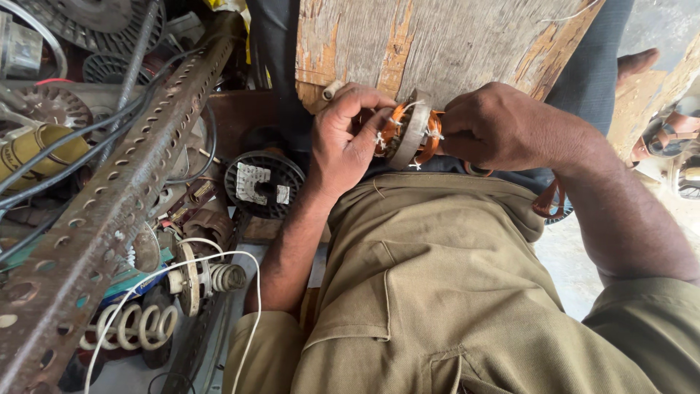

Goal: The person is winding copper wire around a motor stator core, using their hands to guide the wire and secure it with white ties. They occasionally use orange-handled scissors to cut the wire.

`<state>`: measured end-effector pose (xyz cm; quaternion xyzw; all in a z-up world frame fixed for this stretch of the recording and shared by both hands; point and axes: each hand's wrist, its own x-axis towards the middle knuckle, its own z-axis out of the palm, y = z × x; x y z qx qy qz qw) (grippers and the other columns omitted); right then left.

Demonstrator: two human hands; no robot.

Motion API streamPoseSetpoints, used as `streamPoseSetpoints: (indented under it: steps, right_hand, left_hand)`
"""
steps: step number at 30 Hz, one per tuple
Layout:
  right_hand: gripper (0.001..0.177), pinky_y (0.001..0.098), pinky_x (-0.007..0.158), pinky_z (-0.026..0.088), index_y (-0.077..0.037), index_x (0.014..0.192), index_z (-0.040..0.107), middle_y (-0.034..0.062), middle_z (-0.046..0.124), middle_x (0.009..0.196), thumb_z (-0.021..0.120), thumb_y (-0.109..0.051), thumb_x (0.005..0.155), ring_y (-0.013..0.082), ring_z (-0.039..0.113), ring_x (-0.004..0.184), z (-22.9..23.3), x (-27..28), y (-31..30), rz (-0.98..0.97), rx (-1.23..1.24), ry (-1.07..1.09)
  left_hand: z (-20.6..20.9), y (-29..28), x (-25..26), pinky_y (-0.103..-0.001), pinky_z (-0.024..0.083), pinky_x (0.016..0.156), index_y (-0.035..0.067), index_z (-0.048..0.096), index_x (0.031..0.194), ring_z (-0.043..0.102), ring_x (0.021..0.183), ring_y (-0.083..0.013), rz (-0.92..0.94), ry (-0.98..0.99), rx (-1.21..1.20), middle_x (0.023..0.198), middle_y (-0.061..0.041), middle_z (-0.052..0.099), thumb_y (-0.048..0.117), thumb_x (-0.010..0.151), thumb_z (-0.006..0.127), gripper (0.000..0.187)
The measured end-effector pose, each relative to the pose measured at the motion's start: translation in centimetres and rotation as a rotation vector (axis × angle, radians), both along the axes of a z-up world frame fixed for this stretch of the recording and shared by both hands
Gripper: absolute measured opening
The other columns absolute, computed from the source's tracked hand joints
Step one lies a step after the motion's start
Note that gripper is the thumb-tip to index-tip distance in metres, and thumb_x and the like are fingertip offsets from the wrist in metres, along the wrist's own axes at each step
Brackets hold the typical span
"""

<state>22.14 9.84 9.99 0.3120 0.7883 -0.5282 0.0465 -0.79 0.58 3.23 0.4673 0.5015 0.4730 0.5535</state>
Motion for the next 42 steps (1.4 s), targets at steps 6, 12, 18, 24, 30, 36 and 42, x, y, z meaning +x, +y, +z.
streamPoseSetpoints:
  steps: [6, 12, 18, 24, 30, 36, 42]
  right_hand:
    - [0.017, 0.0353, 0.05, 0.055, 0.001, 0.084, 0.073, 0.0111, 0.069, 0.07, 0.072, -0.015, 0.088, 0.0199, 0.071, 0.056, 0.4, -0.4, -0.2, 0.009, -0.027, -0.069]
    - [0.018, 0.0343, 0.05, 0.057, 0.002, 0.084, 0.073, 0.0114, 0.071, 0.074, 0.072, -0.015, 0.089, 0.0198, 0.073, 0.058, 0.3, -0.2, -0.2, 0.005, -0.046, -0.071]
    - [0.018, 0.0351, 0.053, 0.057, 0.001, 0.089, 0.075, 0.012, 0.072, 0.077, 0.072, -0.017, 0.089, 0.0215, 0.073, 0.059, 0.3, -0.2, -0.2, -0.002, -0.038, -0.061]
    - [0.019, 0.0395, 0.055, 0.055, 0.002, 0.082, 0.073, 0.0142, 0.068, 0.072, 0.072, -0.016, 0.089, 0.0256, 0.071, 0.062, -0.1, 0.1, -0.4, 0.008, 0.046, -0.063]
    - [0.017, 0.0353, 0.055, 0.058, -0.001, 0.084, 0.073, 0.011, 0.068, 0.075, 0.065, -0.009, 0.097, 0.0217, 0.07, 0.061, 0.5, -0.4, -1.5, -0.017, 0.09, 0.02]
    - [0.024, 0.0409, 0.054, 0.057, -0.001, 0.086, 0.074, 0.0104, 0.064, 0.069, 0.069, -0.024, 0.092, 0.0269, 0.065, 0.053, 2.8, -1.8, -2.2, 0.074, 0.274, -0.273]
    - [0.022, 0.0405, 0.047, 0.056, -0.002, 0.098, 0.073, 0.0115, 0.065, 0.078, 0.059, -0.019, 0.097, 0.0248, 0.065, 0.051, 3.8, -2.2, -1.9, 0.119, 0.202, -0.339]
  left_hand:
    - [0.0, -1.1, 0.6, -0.02, 0.052, 0.072, 0.004, 0.059, 0.111, 0.06, 0.081, -0.0034, 0.051, 0.013, -0.072, 0.098, -0.001, 0.067, 0.004, 0.108, 0.062, 0.004]
    - [-0.4, -2.0, 2.4, -0.018, 0.047, 0.07, 0.005, 0.055, 0.117, 0.053, 0.078, -0.0022, 0.219, -0.271, -0.064, 0.109, -0.007, 0.068, 0.007, 0.112, 0.053, 0.006]
    - [-0.2, -2.4, 2.3, -0.022, 0.051, 0.072, 0.008, 0.057, 0.129, 0.061, 0.082, -0.0079, 0.36, -0.57, -0.082, 0.093, -0.005, 0.068, 0.005, 0.109, 0.057, 0.02]
    - [0.0, -1.8, 0.5, -0.02, 0.056, 0.065, 0.007, 0.063, 0.126, 0.063, 0.078, -0.0065, 0.169, 0.074, 0.067, 0.101, -0.003, 0.069, -0.003, 0.102, 0.064, 0.027]
    - [0.9, -0.6, -1.4, -0.023, 0.054, 0.077, 0.001, 0.072, 0.115, 0.068, 0.088, -0.0105, -0.124, 0.153, 0.0, 0.102, -0.005, 0.071, -0.002, 0.092, 0.079, 0.024]
    - [0.9, -0.2, -2.0, -0.024, 0.056, 0.076, 0.002, 0.073, 0.112, 0.069, 0.088, -0.009, -0.216, 0.112, -0.103, 0.099, -0.004, 0.073, -0.004, 0.094, 0.075, 0.019]
    - [0.6, -0.8, -1.9, -0.025, 0.058, 0.081, 0.003, 0.068, 0.118, 0.068, 0.091, -0.0072, -0.206, -0.021, -0.2, 0.1, -0.001, 0.075, -0.005, 0.098, 0.067, 0.021]
